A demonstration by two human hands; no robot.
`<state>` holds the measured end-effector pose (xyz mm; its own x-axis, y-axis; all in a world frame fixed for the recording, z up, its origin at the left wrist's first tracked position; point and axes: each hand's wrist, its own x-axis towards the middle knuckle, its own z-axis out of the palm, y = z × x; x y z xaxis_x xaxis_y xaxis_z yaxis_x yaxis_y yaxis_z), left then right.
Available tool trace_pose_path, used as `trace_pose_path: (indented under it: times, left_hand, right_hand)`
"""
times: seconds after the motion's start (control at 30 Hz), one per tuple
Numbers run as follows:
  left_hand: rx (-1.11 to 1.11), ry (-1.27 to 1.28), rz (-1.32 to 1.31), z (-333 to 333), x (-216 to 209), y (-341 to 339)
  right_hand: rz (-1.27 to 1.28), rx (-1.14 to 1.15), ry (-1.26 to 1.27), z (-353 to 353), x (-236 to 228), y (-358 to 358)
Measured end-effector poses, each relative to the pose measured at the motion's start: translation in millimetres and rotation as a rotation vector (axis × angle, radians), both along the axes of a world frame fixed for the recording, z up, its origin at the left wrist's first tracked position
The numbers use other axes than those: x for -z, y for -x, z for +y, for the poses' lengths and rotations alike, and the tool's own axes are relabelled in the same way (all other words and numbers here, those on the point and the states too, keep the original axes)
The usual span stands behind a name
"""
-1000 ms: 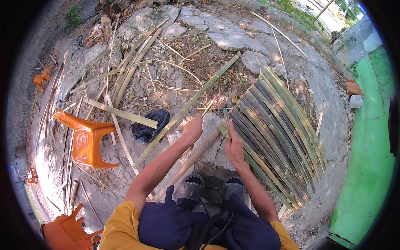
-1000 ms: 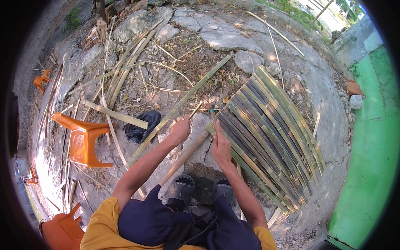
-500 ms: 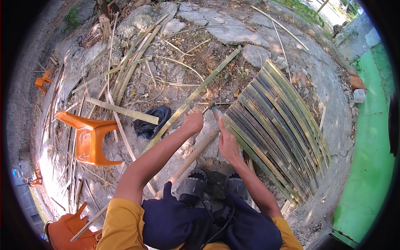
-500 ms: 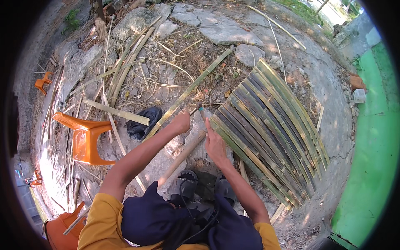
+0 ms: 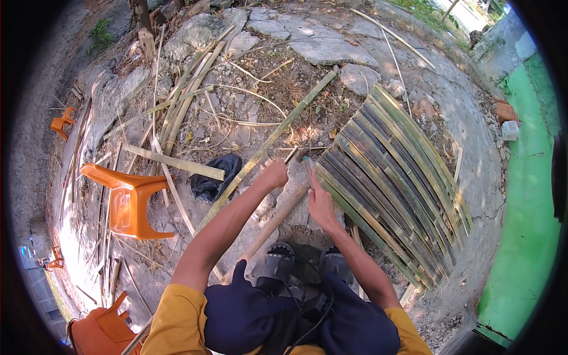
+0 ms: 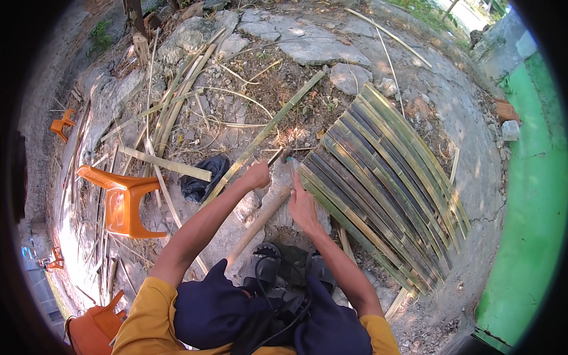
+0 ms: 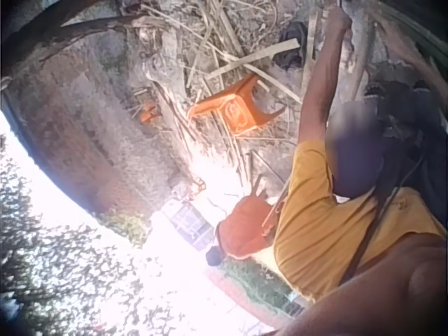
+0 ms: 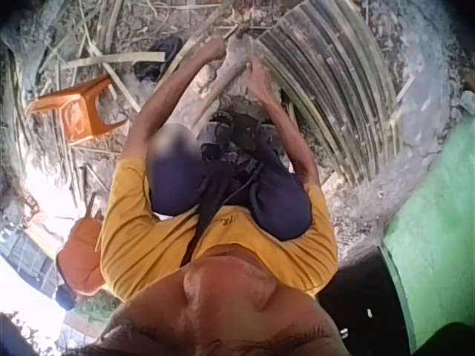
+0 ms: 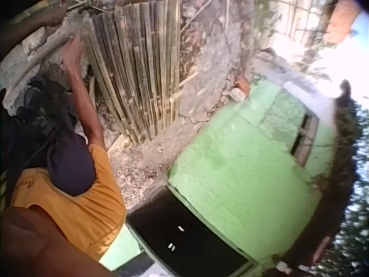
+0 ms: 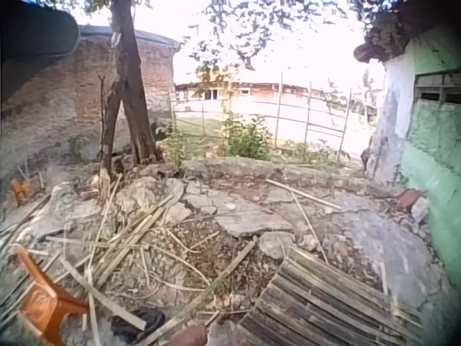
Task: The person uses a hammer to drive small nails into bamboo strips, connecting them to a frame, then trims excess bamboo with a knife.
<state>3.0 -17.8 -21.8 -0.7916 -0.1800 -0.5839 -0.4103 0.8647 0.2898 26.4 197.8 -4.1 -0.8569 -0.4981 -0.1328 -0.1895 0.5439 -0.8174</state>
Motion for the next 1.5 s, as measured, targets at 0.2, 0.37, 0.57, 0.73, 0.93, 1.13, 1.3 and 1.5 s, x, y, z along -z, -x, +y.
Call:
trace_pose_path:
  times: [0.2,0.37,0.57,0.73,0.93,1.13,1.3,1.5]
  left_hand:
    - [-0.270,-0.274,-0.186,4.2,-16.2,11.2]
    - [-0.050,-0.008,0.031,1.7,14.8,-12.6]
    - [-0.099,-0.013,0.124,10.6,23.3,-28.6]
    - [-0.157,-0.047,0.185,1.3,42.7,-38.0]
    - [-0.178,-0.128,0.249,-0.6,62.5,-47.1]
    - [-0.271,-0.321,0.265,-12.8,94.0,-57.6]
    - [-0.254,-0.431,0.468,-8.3,101.8,-54.1]
    - [-0.364,-0.502,0.180,-15.9,92.7,-46.7]
  right_hand:
    - [0.119,0.093,0.133,2.2,-4.5,8.9]
    - [0.144,0.008,0.062,-7.2,0.6,3.6]
    - [-0.042,0.065,-0.012,3.8,2.4,7.8]
    - [0.096,0.115,0.154,-3.2,-5.0,9.8]
    - [-0.092,0.056,-0.041,-6.3,-2.4,10.6]
    - [-0.035,0.163,0.091,-31.5,-16.8,5.7]
    - [0.093,-0.045,-0.077,-17.8,9.7,14.4]
    - [0.067,-0.063,-0.019,-27.7,-20.3,12.0]
